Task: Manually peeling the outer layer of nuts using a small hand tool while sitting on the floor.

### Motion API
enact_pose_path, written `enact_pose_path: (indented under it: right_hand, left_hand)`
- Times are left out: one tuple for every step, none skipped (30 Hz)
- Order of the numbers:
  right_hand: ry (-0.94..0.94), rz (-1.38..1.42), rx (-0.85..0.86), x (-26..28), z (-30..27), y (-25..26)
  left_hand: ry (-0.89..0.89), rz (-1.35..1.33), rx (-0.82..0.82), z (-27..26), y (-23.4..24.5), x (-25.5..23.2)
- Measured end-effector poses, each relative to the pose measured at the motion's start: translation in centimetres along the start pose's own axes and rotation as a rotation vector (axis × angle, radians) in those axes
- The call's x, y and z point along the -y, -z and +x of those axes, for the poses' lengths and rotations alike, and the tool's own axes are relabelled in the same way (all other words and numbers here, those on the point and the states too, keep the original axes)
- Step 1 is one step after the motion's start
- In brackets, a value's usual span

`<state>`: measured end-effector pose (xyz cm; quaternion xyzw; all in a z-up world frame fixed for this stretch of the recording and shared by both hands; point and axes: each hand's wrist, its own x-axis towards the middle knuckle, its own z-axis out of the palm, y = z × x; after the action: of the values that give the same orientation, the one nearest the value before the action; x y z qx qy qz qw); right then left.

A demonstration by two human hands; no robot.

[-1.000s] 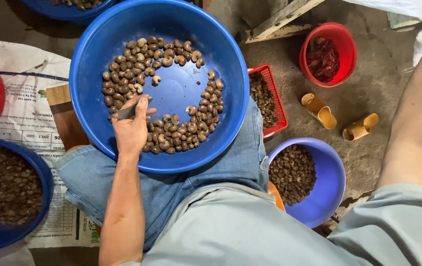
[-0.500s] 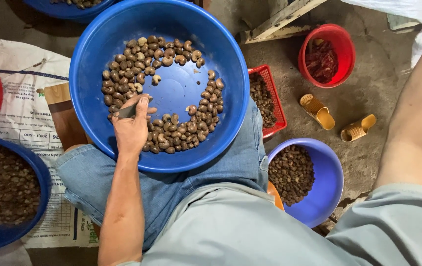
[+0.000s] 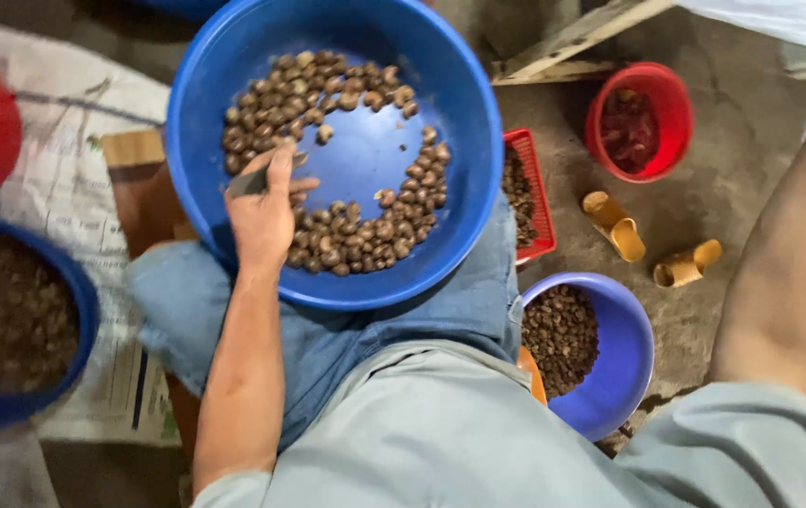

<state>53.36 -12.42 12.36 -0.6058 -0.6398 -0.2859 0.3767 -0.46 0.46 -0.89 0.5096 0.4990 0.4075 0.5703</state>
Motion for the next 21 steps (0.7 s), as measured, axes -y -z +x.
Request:
enact_pose_path:
  right_hand:
    - [0.002,0.023,0.009,1.3,0.2,-1.5]
    - [0.004,0.046,0.018,2.7,0.4,-3.1]
    - [0.011,0.074,0.031,4.5,0.3,-4.6]
    - [0.019,0.102,0.044,6.5,0.8,-6.1]
    - [0.035,0.131,0.047,8.6,2.2,-8.0]
    - [0.051,0.163,0.052,13.8,3.7,-10.1]
    - [0.107,0.238,0.204,19.0,4.7,-11.2]
    - [0.170,0.317,0.353,24.0,5.6,-12.2]
    - [0.176,0.325,0.354,24.6,3.5,-14.8]
    - [0.155,0.313,0.535,25.1,1.4,-17.4]
    - [0.140,0.297,0.718,25.6,-0.7,-20.1]
    - [0.147,0.304,0.720,26.8,-2.2,-22.2]
    - [0.110,0.337,0.798,27.9,-3.8,-24.3]
    - [0.074,0.371,0.877,29.0,-5.4,-26.4]
    - [0.078,0.374,0.880,29.8,-6.8,-28.4]
    - [0.134,0.334,0.908,30.6,-8.2,-30.5]
    - [0.191,0.295,0.935,31.4,-9.6,-32.5]
    - [0.196,0.299,0.939,32.3,-9.7,-33.2]
    - [0.201,0.248,1.048,33.2,-10.0,-33.8]
    - [0.207,0.196,1.157,34.1,-10.3,-34.3]
    - [0.209,0.198,1.158,34.4,-10.6,-34.2]
  left_hand:
    - [0.009,-0.053,-0.016,0.2,0.2,0.6]
    - [0.016,-0.106,-0.032,0.3,0.5,1.3]
    - [0.028,-0.103,-0.066,0.3,0.3,0.8]
    - [0.125,-0.198,-0.099,0.4,0.1,0.2]
    - [0.207,-0.300,-0.135,0.8,0.0,-0.4]
    - [0.204,-0.305,-0.171,0.7,0.5,-0.3]
    - [0.142,-0.300,-0.149,0.6,0.7,-0.1]
    - [0.080,-0.294,-0.126,0.6,0.7,0.0]
    - [0.078,-0.294,-0.136,0.5,0.9,0.3]
    - [0.069,-0.306,-0.150,0.5,1.0,0.6]
    - [0.061,-0.319,-0.162,0.5,1.2,0.9]
    - [0.061,-0.320,-0.172,0.5,1.3,0.7]
    - [0.089,-0.341,-0.185,0.5,1.3,0.5]
    - [0.117,-0.362,-0.198,0.5,1.4,0.4]
    - [0.119,-0.364,-0.204,0.6,1.4,0.4]
    - [0.125,-0.367,-0.206,0.6,1.4,0.3]
    - [0.131,-0.371,-0.211,0.7,1.4,0.3]
    - [0.133,-0.372,-0.218,0.8,1.3,0.2]
    - [0.088,-0.336,-0.213,0.8,1.3,0.1]
    - [0.044,-0.299,-0.207,0.8,1.3,0.0]
    - [0.044,-0.299,-0.211,0.7,1.3,0.1]
